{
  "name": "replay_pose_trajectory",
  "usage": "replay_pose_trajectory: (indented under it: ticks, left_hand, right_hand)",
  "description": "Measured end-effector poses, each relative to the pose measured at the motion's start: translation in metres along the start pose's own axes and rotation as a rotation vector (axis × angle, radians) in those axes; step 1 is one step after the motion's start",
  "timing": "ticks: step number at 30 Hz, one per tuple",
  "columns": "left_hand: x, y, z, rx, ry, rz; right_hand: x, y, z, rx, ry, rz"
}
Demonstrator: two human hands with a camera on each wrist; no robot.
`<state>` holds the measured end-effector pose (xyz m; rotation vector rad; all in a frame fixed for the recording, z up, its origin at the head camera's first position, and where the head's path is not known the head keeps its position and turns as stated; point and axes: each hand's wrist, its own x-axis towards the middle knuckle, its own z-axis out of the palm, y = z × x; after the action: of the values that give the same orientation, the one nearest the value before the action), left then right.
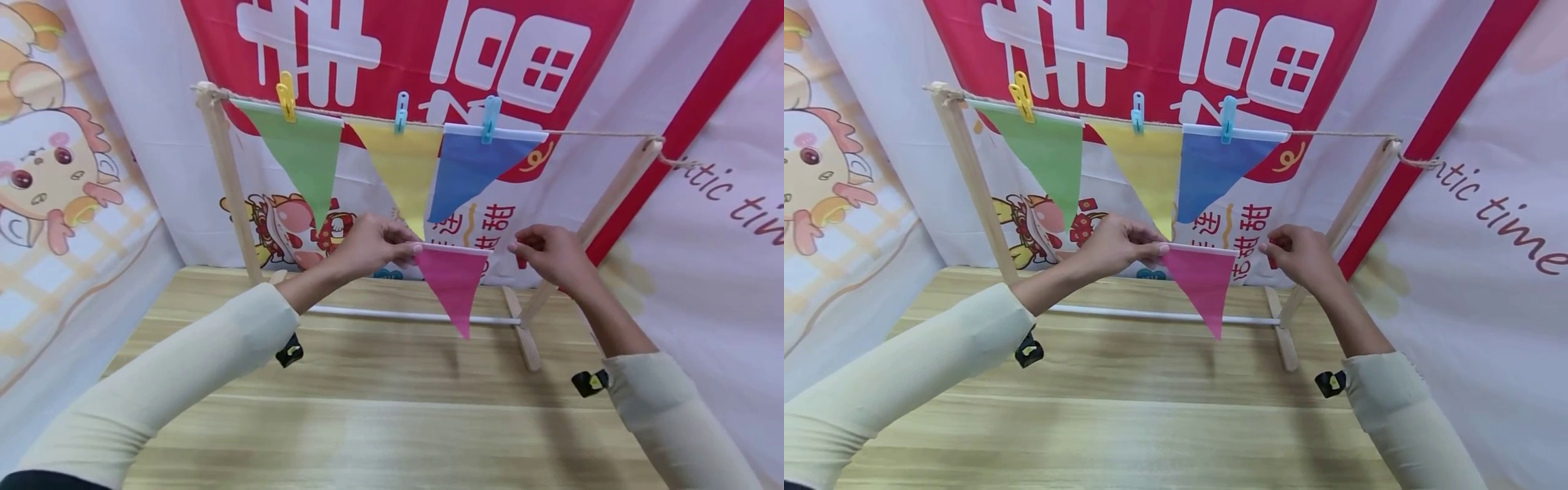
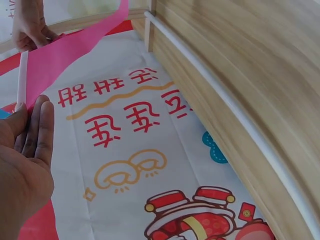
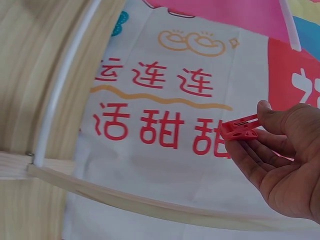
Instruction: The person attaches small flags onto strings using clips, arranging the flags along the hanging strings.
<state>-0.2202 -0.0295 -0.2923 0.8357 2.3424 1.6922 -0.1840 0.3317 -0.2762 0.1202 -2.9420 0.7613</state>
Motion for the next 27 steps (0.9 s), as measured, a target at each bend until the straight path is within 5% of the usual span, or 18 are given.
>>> replay_pose_trajectory:
  ticks: [18, 27]
  left_hand:
    - [0.01, 0.037, 0.004, -0.025, 0.001, 0.071]
    - [0.018, 0.044, 0.002, -0.092, 0.023, 0.042]
  right_hand:
    - [0.002, -0.022, -0.03, 0.018, 0.099, -0.02]
    - [0.0, -0.034, -0.046, 0.03, 0.138, -0.038]
